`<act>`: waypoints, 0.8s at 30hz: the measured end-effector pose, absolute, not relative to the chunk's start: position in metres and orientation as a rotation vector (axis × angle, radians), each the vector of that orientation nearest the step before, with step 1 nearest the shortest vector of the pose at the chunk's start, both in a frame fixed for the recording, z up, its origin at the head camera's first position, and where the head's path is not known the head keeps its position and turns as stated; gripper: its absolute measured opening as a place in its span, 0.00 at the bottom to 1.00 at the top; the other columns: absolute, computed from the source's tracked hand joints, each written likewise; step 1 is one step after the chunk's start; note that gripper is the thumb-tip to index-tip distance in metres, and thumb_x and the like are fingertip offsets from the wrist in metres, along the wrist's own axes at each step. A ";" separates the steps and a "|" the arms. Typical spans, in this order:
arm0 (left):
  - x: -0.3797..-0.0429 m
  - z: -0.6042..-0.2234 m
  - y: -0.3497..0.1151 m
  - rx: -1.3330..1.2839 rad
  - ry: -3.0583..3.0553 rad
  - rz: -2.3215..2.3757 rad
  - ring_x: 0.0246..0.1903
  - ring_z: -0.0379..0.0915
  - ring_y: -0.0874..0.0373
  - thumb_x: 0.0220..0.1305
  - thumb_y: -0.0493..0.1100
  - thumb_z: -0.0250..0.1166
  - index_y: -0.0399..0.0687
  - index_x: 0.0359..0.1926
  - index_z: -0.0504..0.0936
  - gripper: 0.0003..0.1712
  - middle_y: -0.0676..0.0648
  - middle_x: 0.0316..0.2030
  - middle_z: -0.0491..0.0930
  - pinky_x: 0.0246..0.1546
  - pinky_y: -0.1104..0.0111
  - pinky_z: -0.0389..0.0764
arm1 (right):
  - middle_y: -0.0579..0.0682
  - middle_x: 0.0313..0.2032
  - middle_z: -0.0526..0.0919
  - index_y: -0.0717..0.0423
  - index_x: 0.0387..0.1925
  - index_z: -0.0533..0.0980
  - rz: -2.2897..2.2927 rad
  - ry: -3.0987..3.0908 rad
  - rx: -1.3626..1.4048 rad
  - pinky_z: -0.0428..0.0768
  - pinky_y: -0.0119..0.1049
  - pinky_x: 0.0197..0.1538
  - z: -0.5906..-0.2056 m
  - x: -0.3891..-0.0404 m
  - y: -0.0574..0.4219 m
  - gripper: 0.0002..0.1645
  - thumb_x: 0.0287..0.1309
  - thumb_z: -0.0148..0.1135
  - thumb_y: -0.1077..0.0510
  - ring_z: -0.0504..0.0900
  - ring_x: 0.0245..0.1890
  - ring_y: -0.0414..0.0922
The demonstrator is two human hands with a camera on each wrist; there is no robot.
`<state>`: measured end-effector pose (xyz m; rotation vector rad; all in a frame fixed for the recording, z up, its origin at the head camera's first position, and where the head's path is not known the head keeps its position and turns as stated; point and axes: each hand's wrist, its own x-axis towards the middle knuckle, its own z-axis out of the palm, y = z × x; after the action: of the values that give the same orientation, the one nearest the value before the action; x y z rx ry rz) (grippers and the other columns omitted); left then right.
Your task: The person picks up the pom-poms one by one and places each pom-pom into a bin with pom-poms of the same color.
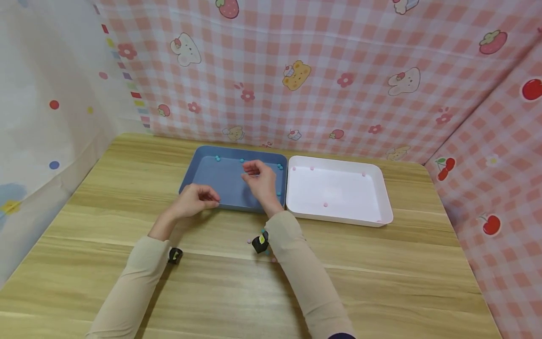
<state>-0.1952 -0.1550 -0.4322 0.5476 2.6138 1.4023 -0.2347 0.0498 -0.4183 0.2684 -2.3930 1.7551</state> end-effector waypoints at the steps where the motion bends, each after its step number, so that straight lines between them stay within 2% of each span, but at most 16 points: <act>1: -0.195 -0.432 -0.155 0.549 2.613 1.403 0.30 0.77 0.56 0.54 0.30 0.66 0.33 0.32 0.83 0.03 0.45 0.28 0.82 0.34 0.66 0.76 | 0.60 0.36 0.83 0.66 0.38 0.79 1.749 -2.394 0.266 0.79 0.37 0.42 -0.419 -0.235 0.049 0.12 0.48 0.66 0.71 0.80 0.37 0.52; 16: -0.197 -0.434 -0.156 0.538 2.602 1.408 0.29 0.76 0.57 0.54 0.31 0.67 0.34 0.31 0.83 0.03 0.46 0.27 0.82 0.34 0.68 0.76 | 0.60 0.37 0.83 0.67 0.40 0.79 1.757 -2.426 0.203 0.79 0.37 0.43 -0.421 -0.239 0.048 0.13 0.49 0.66 0.71 0.80 0.38 0.51; 24: -0.195 -0.432 -0.156 0.527 2.607 1.404 0.29 0.76 0.57 0.54 0.30 0.67 0.33 0.32 0.83 0.03 0.45 0.27 0.82 0.34 0.68 0.76 | 0.58 0.38 0.83 0.65 0.40 0.80 1.789 -2.394 0.224 0.78 0.37 0.44 -0.413 -0.229 0.061 0.13 0.50 0.67 0.68 0.80 0.39 0.49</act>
<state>-0.1952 -0.1557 -0.4324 0.5271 2.6070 1.4039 -0.2286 0.0605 -0.4127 0.2237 -2.3936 1.7886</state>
